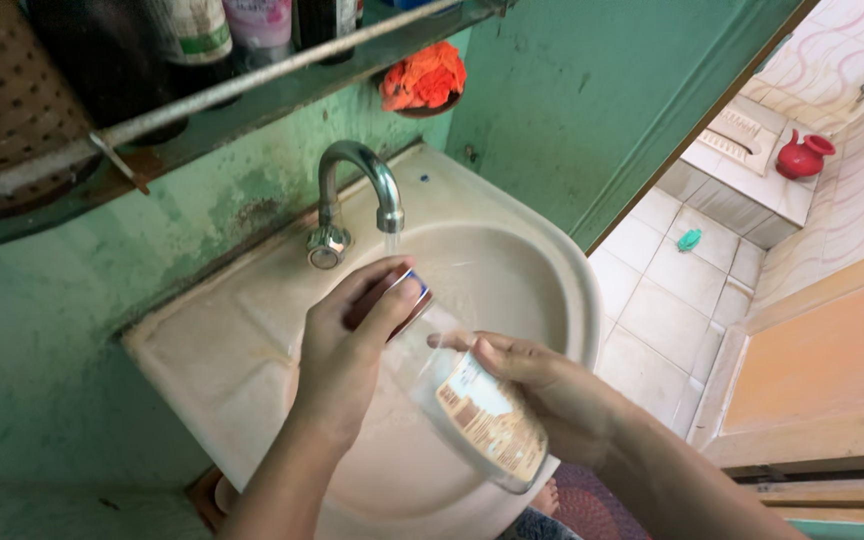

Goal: The person scrubs a bathroom sink with a red sponge, rinses the sponge, and then washes a small plastic bottle under running water. The person also washes their hands and places the bottle on a shelf above the sink.

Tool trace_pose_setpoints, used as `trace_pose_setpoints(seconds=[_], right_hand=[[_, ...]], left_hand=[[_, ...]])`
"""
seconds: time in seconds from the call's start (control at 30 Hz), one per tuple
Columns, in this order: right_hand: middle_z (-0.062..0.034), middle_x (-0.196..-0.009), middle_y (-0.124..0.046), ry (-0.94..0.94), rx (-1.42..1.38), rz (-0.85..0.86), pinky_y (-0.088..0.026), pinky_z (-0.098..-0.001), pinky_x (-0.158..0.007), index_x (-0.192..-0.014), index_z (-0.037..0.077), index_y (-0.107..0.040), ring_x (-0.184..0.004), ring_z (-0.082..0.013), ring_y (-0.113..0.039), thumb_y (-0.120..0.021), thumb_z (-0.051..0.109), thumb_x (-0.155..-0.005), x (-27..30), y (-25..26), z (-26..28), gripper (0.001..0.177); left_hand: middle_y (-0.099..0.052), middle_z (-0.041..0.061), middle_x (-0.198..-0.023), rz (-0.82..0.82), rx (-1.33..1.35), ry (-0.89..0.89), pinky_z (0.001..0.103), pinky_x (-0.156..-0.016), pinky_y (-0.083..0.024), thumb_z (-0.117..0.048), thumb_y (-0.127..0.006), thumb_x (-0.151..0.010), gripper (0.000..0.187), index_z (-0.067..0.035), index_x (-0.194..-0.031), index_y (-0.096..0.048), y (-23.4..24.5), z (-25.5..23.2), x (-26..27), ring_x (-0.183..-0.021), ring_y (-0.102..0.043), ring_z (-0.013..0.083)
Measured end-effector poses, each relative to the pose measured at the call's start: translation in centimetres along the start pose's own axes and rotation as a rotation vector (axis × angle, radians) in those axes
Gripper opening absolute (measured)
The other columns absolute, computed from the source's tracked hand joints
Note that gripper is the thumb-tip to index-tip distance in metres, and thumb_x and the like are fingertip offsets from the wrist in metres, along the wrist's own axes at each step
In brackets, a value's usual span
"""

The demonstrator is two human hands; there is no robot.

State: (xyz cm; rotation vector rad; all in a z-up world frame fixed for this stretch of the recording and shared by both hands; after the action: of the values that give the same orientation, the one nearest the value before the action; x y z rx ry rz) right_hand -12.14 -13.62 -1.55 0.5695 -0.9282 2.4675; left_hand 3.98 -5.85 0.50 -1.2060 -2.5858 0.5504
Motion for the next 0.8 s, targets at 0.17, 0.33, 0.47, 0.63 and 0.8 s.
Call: trace_pose_setpoints(seconds=[0.17,0.33,0.47,0.63,0.8], right_hand=[[-0.0052,-0.108,-0.074,-0.114,0.248,-0.165,-0.061,-0.0346,-0.071,-0.143,0.016,-0.055,-0.083,-0.0161,-0.075,-0.060,0.040,-0.087,0.8,0.0,0.7,0.062],[-0.0114,-0.110,-0.072,0.112,0.222,-0.167,-0.061,-0.0372,-0.072,-0.140,0.006,-0.054,-0.084,-0.0213,-0.072,-0.065,0.018,-0.089,1.0,-0.2,4.2,0.054],[-0.0169,-0.105,-0.072,0.419,0.459,-0.103,-0.062,-0.0354,-0.073,-0.140,0.004,-0.058,-0.083,-0.0210,-0.072,-0.064,0.016,-0.092,1.8,-2.5,10.9,0.050],[-0.0143,-0.103,-0.076,0.800,0.900,-0.256,-0.064,-0.0338,-0.070,-0.140,0.009,-0.060,-0.082,-0.0186,-0.072,-0.057,0.014,-0.094,6.3,-7.5,20.8,0.046],[-0.0151,-0.102,-0.070,1.186,1.102,-0.290,-0.066,-0.0367,-0.078,-0.143,0.005,-0.058,-0.087,-0.0191,-0.072,-0.057,0.008,-0.101,11.0,-11.9,28.3,0.042]], left_hand=[[-0.069,0.005,-0.110,-0.289,0.077,-0.111,0.026,-0.086,-0.053,-0.013,-0.071,-0.090,0.038,0.004,-0.124,-0.070,3.0,-1.3,0.6,-0.096,-0.066,0.0113],[-0.069,0.006,-0.113,-0.367,0.223,-0.118,0.028,-0.090,-0.051,-0.014,-0.065,-0.094,0.039,0.002,-0.129,-0.066,5.0,-3.1,1.2,-0.100,-0.065,0.0126],[-0.069,0.007,-0.115,-0.294,0.199,-0.182,0.031,-0.093,-0.050,-0.017,-0.057,-0.097,0.040,0.002,-0.131,-0.064,4.9,-4.4,1.2,-0.104,-0.065,0.0146],[-0.073,0.011,-0.119,-0.099,0.263,-0.073,0.034,-0.098,-0.052,-0.030,-0.049,-0.098,0.046,0.000,-0.130,-0.065,3.7,-3.3,0.0,-0.108,-0.069,0.0167],[-0.078,0.005,-0.115,-0.199,-0.035,0.195,0.029,-0.085,-0.049,-0.046,-0.053,-0.096,0.051,-0.012,-0.129,-0.069,4.8,0.4,-1.0,-0.097,-0.070,0.0139]])
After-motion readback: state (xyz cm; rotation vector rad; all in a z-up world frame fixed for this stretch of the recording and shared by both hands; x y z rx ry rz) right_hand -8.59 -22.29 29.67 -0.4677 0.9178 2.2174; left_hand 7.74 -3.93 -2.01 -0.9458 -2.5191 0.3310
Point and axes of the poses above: each hand's wrist, its own x-axis away from the middle knuckle, its own y-axis out of the back of the hand, z = x × y, the point moved 7 cm from there along -x, towards the middle knuckle
